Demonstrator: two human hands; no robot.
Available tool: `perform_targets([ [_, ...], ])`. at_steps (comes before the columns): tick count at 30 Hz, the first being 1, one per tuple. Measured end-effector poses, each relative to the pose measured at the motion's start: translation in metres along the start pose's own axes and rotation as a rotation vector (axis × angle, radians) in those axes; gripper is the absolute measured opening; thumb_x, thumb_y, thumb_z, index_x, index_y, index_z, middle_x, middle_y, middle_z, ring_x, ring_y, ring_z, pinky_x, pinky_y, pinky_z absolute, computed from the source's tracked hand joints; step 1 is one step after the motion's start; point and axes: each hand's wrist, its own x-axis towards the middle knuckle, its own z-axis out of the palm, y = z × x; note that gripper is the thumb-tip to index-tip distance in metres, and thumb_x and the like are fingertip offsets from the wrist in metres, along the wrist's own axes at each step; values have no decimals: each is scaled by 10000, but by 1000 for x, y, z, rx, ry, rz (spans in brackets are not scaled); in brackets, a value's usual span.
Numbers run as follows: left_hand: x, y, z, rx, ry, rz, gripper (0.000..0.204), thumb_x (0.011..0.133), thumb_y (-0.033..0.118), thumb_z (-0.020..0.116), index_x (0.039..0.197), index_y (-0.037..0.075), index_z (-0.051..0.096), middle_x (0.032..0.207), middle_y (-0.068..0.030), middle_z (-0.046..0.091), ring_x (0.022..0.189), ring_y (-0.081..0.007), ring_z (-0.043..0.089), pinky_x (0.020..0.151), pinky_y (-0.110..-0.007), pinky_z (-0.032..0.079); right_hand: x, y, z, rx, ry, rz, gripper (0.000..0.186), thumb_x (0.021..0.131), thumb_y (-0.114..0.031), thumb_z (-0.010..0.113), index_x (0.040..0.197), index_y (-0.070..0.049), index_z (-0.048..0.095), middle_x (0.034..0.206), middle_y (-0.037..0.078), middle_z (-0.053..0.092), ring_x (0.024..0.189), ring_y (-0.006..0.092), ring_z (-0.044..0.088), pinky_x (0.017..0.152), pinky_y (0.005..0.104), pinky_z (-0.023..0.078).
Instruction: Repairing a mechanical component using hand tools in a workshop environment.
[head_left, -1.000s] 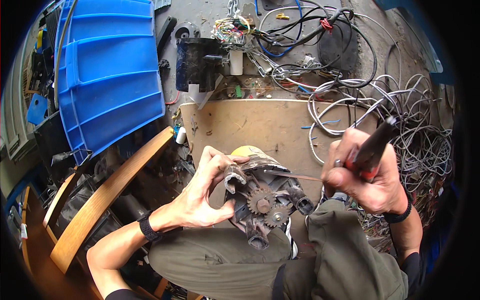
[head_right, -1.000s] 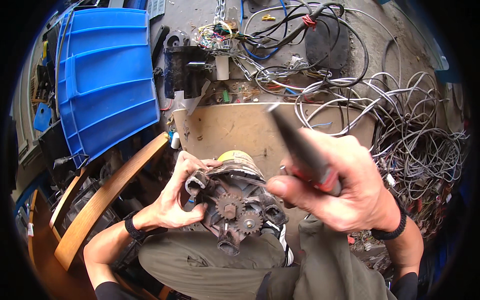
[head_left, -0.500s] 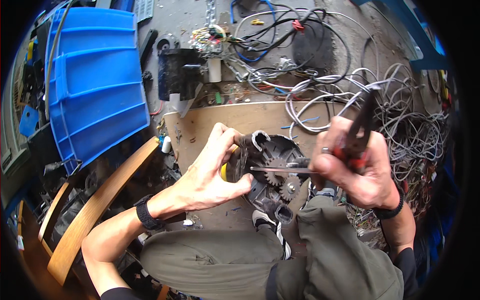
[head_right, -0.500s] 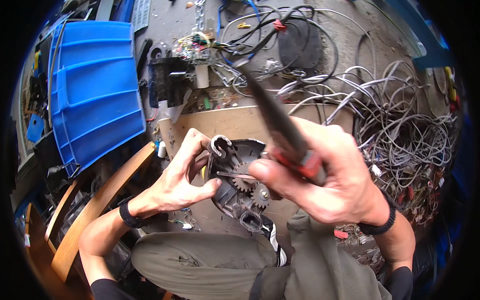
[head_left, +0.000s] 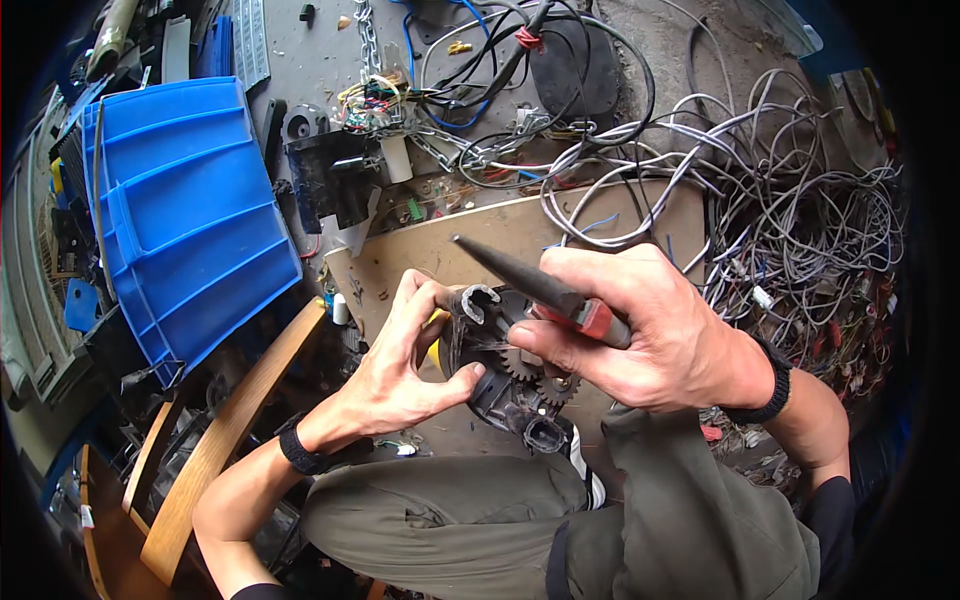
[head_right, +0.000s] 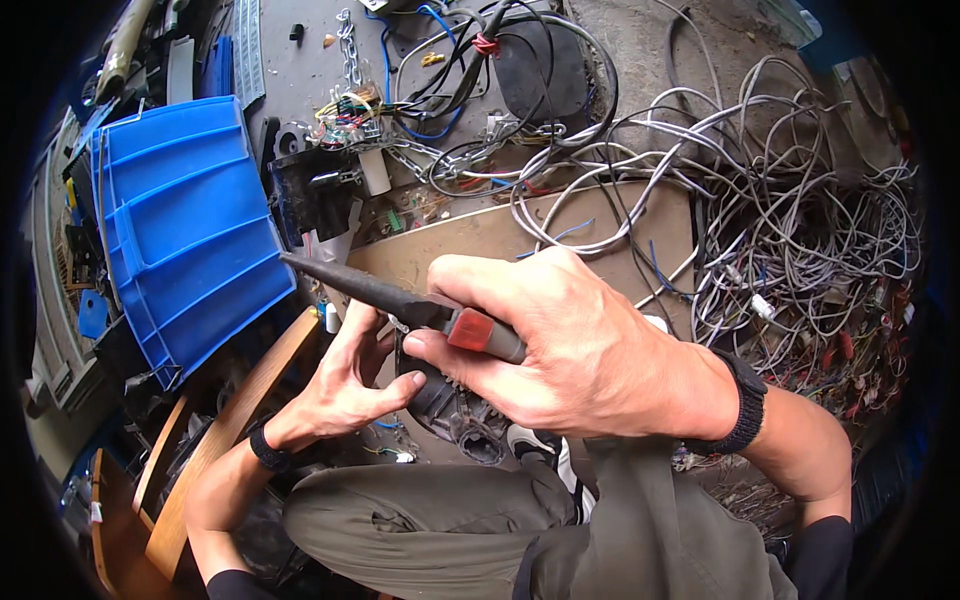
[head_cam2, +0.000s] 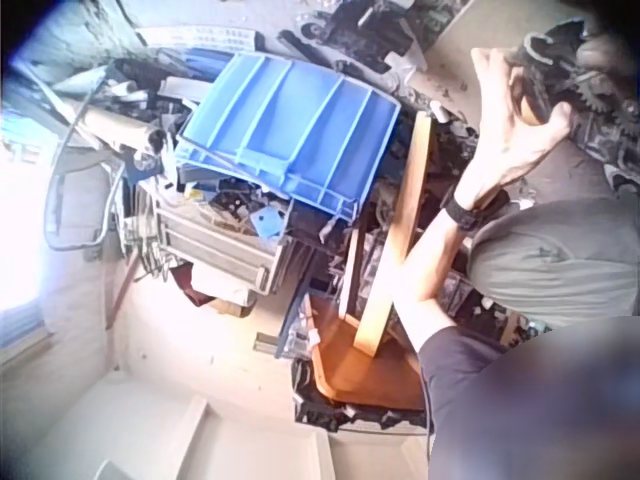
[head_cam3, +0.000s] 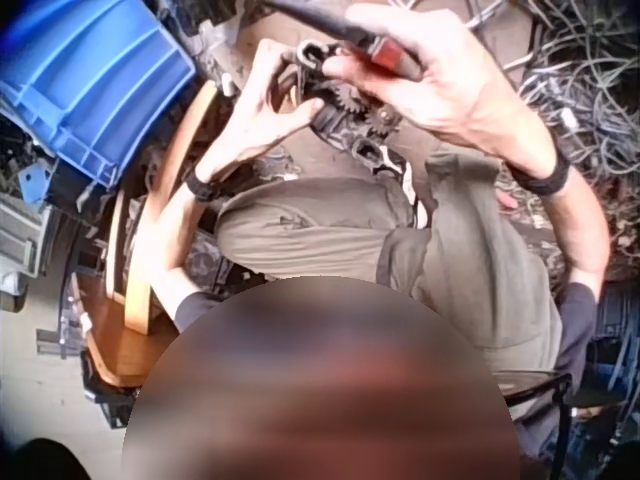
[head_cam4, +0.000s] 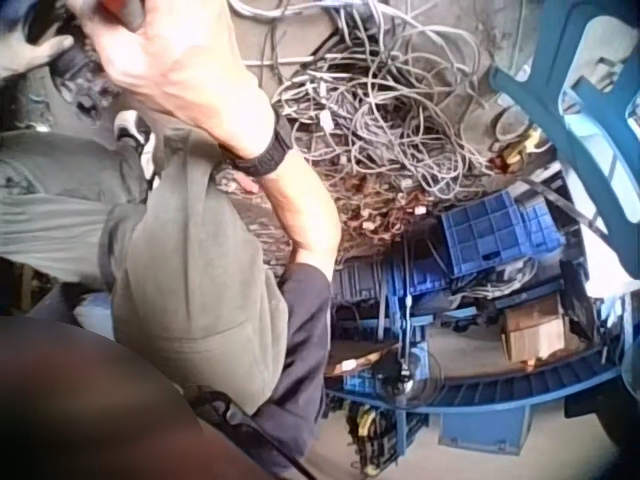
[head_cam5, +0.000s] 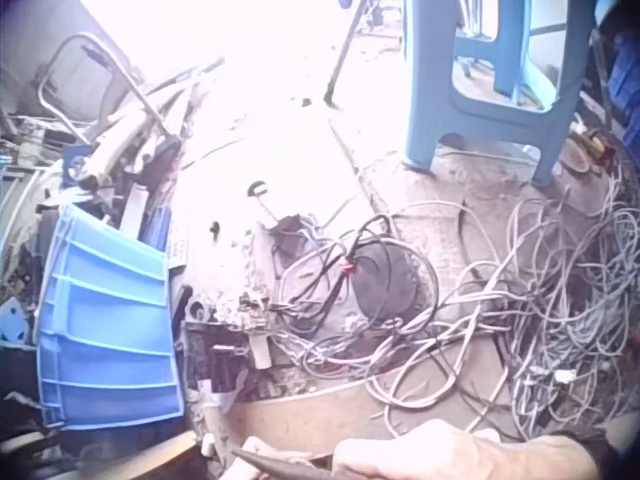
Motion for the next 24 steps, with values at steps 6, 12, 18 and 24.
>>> perform_targets([
  [6,9,3,4,410,-38,135,600,822,165,812,1294,-13,486,1148,-156,387,1066,-280,501,939,-429,514,4,-16,-13,-89,-110,-61,210,909,-111,794,923,-29,601,669,137,591,587,391,589,530,425,433],
  [12,39,16,46,356,70,76,558,806,203,779,1232,15,471,1121,-213,397,985,-387,502,865,-507,489,-32,-13,-22,193,208,498,209,986,-137,755,899,-1,624,728,63,710,640,110,679,568,303,494],
  [18,87,14,77,411,122,45,562,847,261,776,1181,-33,433,1086,-226,385,1002,-382,480,894,-510,469,-58,47,-58,-25,286,420,150,1035,-125,704,1025,21,670,776,45,695,713,91,695,587,273,517],
  [24,102,-11,89,586,51,170,537,839,250,750,1078,-126,451,1071,-302,432,1005,-465,486,918,-549,445,-65,97,-66,-305,170,284,199,959,-114,777,950,11,622,686,166,592,562,259,509,548,386,439],
])
